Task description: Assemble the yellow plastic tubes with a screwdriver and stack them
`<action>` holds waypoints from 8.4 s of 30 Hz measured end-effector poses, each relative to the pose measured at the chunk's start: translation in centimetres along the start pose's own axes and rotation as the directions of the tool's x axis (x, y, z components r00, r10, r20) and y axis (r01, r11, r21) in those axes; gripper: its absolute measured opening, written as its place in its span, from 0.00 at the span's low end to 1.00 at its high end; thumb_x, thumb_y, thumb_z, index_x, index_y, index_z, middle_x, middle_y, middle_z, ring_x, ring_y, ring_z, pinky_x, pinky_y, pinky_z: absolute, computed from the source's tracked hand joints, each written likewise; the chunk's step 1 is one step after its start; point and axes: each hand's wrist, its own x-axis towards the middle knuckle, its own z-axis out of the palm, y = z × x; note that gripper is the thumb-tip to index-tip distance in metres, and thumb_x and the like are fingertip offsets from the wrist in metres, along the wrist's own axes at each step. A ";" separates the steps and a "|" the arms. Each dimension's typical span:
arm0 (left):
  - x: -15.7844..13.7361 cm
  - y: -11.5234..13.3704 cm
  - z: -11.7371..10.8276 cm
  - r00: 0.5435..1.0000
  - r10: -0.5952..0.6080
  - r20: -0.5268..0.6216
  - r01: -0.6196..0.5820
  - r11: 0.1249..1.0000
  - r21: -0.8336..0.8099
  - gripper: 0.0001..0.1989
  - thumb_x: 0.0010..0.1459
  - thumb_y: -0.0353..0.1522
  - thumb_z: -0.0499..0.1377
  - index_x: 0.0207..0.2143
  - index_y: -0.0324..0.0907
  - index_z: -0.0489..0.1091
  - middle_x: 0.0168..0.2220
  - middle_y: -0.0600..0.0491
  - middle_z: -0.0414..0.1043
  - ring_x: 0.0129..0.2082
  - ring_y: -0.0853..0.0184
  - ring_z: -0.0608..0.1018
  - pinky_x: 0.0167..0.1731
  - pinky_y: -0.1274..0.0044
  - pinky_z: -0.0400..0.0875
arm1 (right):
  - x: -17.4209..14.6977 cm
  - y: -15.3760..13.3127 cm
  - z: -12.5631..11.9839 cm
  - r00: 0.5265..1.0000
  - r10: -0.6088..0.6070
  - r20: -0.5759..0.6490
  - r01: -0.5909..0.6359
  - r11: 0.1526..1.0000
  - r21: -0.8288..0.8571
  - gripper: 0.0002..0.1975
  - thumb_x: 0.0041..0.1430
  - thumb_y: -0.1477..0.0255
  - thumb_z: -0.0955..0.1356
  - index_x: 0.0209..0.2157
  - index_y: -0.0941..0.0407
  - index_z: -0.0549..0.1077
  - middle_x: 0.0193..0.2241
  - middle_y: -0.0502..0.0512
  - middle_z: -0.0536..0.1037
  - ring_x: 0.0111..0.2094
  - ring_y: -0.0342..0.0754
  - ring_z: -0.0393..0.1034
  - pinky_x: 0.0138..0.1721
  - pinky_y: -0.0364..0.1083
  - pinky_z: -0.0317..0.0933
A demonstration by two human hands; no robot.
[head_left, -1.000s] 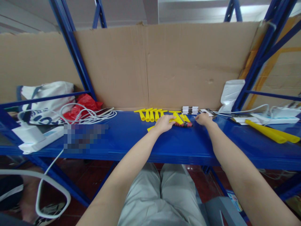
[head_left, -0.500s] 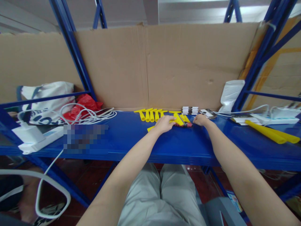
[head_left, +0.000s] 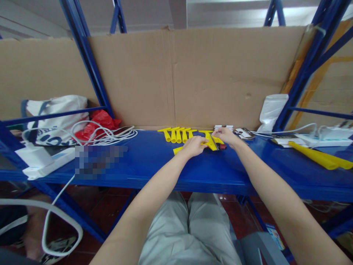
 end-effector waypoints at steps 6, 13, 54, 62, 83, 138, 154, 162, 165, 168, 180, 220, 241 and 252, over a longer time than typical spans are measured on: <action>-0.3 0.5 -0.4 0.999 0.037 0.015 -0.038 0.997 0.062 0.13 0.57 0.34 0.56 0.45 0.46 0.73 0.44 0.51 0.74 0.47 0.61 0.73 0.47 0.72 0.67 | -0.3 -0.6 1.1 0.999 -0.039 -0.004 0.039 0.999 0.008 0.03 0.47 0.76 0.66 0.22 0.59 0.71 0.23 0.51 0.74 0.25 0.41 0.65 0.28 0.40 0.60; -0.4 0.6 -0.5 0.998 0.064 0.025 -0.066 0.993 0.101 0.13 0.58 0.34 0.54 0.45 0.46 0.72 0.43 0.50 0.73 0.46 0.62 0.73 0.46 0.73 0.66 | 0.1 -0.4 1.2 0.995 -0.097 -0.009 0.096 0.989 -0.110 0.04 0.47 0.76 0.66 0.23 0.59 0.73 0.25 0.52 0.76 0.28 0.43 0.67 0.31 0.40 0.61; -0.2 -0.2 0.5 0.998 0.055 0.021 -0.058 0.978 0.199 0.25 0.62 0.34 0.50 0.61 0.42 0.52 0.55 0.46 0.65 0.52 0.61 0.70 0.48 0.71 0.66 | -1.9 -3.1 0.5 0.968 0.212 0.136 -0.241 0.937 0.252 0.09 0.54 0.79 0.65 0.21 0.60 0.68 0.18 0.47 0.69 0.21 0.37 0.60 0.23 0.38 0.53; -0.2 -0.1 0.5 0.998 0.033 0.055 -0.046 0.961 0.273 0.26 0.63 0.36 0.48 0.62 0.43 0.48 0.53 0.46 0.66 0.50 0.60 0.71 0.45 0.72 0.68 | -1.8 -2.9 0.6 0.954 0.245 0.173 -0.289 0.901 0.324 0.09 0.55 0.78 0.64 0.22 0.60 0.68 0.18 0.48 0.71 0.20 0.40 0.63 0.23 0.39 0.57; -0.2 -0.3 0.1 0.996 -0.067 0.055 0.056 0.981 0.184 0.26 0.59 0.29 0.47 0.61 0.43 0.52 0.57 0.47 0.63 0.55 0.62 0.67 0.52 0.71 0.64 | 0.7 4.4 -3.9 0.956 0.232 -0.181 -0.293 0.792 -0.535 0.20 0.51 0.78 0.64 0.46 0.53 0.75 0.54 0.62 0.68 0.56 0.61 0.57 0.52 0.59 0.54; 0.0 -0.7 0.3 0.998 -0.047 0.029 0.042 0.987 0.155 0.27 0.59 0.30 0.49 0.61 0.44 0.53 0.57 0.48 0.63 0.55 0.62 0.67 0.52 0.72 0.64 | 0.1 5.7 -3.3 0.960 0.273 -0.066 -0.238 0.667 -0.706 0.14 0.55 0.73 0.63 0.41 0.55 0.76 0.43 0.62 0.74 0.52 0.55 0.63 0.50 0.54 0.58; 1.3 -1.1 -0.9 0.977 0.018 -0.212 -0.089 0.939 -0.331 0.25 0.54 0.26 0.50 0.56 0.41 0.62 0.52 0.48 0.69 0.53 0.64 0.69 0.52 0.72 0.63 | 0.7 6.2 -2.7 0.966 0.258 -0.038 -0.199 0.638 -0.744 0.20 0.56 0.77 0.59 0.48 0.64 0.71 0.49 0.70 0.70 0.54 0.59 0.61 0.51 0.55 0.58; 1.2 -0.5 -2.3 0.898 -0.432 -0.081 0.083 0.347 -0.934 0.05 0.52 0.23 0.51 0.29 0.41 0.60 0.17 0.64 0.57 0.11 0.80 0.58 0.13 0.86 0.55 | 0.6 4.9 -2.8 0.991 0.117 -0.070 -0.132 0.710 -0.692 0.15 0.54 0.76 0.61 0.40 0.61 0.75 0.44 0.68 0.74 0.50 0.58 0.65 0.47 0.51 0.60; 1.1 -0.3 -2.3 0.896 -0.442 0.029 0.148 0.238 -0.960 0.08 0.52 0.22 0.50 0.25 0.42 0.55 0.17 0.64 0.56 0.11 0.81 0.57 0.12 0.86 0.51 | 0.8 4.3 -2.5 0.996 0.046 -0.083 -0.088 0.763 -0.640 0.13 0.53 0.76 0.62 0.37 0.61 0.76 0.43 0.67 0.75 0.47 0.56 0.68 0.45 0.48 0.61; 1.1 -0.3 -2.1 0.879 -0.436 0.195 0.302 0.191 -0.934 0.10 0.53 0.21 0.49 0.24 0.42 0.54 0.16 0.63 0.55 0.10 0.80 0.57 0.12 0.85 0.52 | 1.0 3.5 -1.9 0.997 0.008 -0.074 -0.047 0.842 -0.538 0.12 0.54 0.76 0.62 0.35 0.61 0.76 0.41 0.65 0.76 0.45 0.54 0.69 0.43 0.46 0.61; 0.8 0.1 -1.4 0.839 -0.336 0.428 0.514 0.231 -0.826 0.09 0.55 0.21 0.49 0.28 0.43 0.54 0.13 0.63 0.57 0.09 0.78 0.59 0.12 0.84 0.54 | 0.7 0.2 1.2 0.973 -0.230 0.024 0.231 0.973 -0.011 0.05 0.48 0.76 0.64 0.23 0.57 0.72 0.30 0.54 0.77 0.35 0.46 0.70 0.41 0.46 0.62; 0.7 -0.3 -1.5 0.877 -0.231 0.422 0.456 0.120 -0.882 0.08 0.56 0.22 0.48 0.27 0.42 0.55 0.15 0.63 0.56 0.09 0.79 0.59 0.12 0.85 0.54 | 0.2 -0.1 2.7 0.985 -0.168 -0.027 0.170 0.975 0.144 0.05 0.47 0.72 0.67 0.28 0.57 0.68 0.32 0.53 0.74 0.38 0.46 0.68 0.45 0.49 0.60; 1.2 -1.0 -1.3 0.805 -0.425 0.413 0.485 0.071 -0.872 0.11 0.54 0.20 0.47 0.23 0.41 0.55 0.14 0.61 0.56 0.10 0.78 0.57 0.12 0.83 0.54 | 0.3 2.2 -2.0 0.884 0.047 0.465 0.196 0.866 -0.460 0.14 0.38 0.60 0.73 0.14 0.54 0.70 0.15 0.51 0.72 0.21 0.47 0.67 0.26 0.45 0.58; 1.4 -1.3 -1.1 0.773 -0.499 0.391 0.475 0.047 -0.879 0.10 0.52 0.20 0.50 0.22 0.41 0.56 0.13 0.61 0.57 0.10 0.79 0.58 0.13 0.84 0.54 | -0.3 1.7 -2.9 0.909 -0.120 0.398 0.116 0.993 0.034 0.19 0.39 0.54 0.72 0.22 0.56 0.70 0.19 0.51 0.73 0.20 0.44 0.67 0.23 0.43 0.60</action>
